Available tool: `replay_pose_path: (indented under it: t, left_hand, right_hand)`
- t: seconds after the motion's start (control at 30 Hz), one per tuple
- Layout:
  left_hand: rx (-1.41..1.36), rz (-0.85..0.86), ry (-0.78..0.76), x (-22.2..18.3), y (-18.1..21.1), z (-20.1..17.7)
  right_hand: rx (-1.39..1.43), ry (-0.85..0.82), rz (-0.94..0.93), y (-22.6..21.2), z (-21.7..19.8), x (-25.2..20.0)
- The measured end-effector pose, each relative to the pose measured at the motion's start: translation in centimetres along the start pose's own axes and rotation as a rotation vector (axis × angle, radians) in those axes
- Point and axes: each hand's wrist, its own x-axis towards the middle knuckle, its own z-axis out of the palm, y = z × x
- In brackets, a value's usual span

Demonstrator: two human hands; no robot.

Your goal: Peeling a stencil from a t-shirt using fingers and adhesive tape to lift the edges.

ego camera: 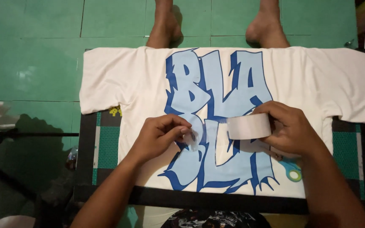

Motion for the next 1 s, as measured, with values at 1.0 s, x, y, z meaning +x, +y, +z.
replay_pose_path:
  t: [1.0]
  left_hand:
    - [-0.077,0.109,-0.002,-1.0,-1.6,0.0]
  right_hand:
    - [-0.015,0.041,-0.079,0.2,0.8,-0.2]
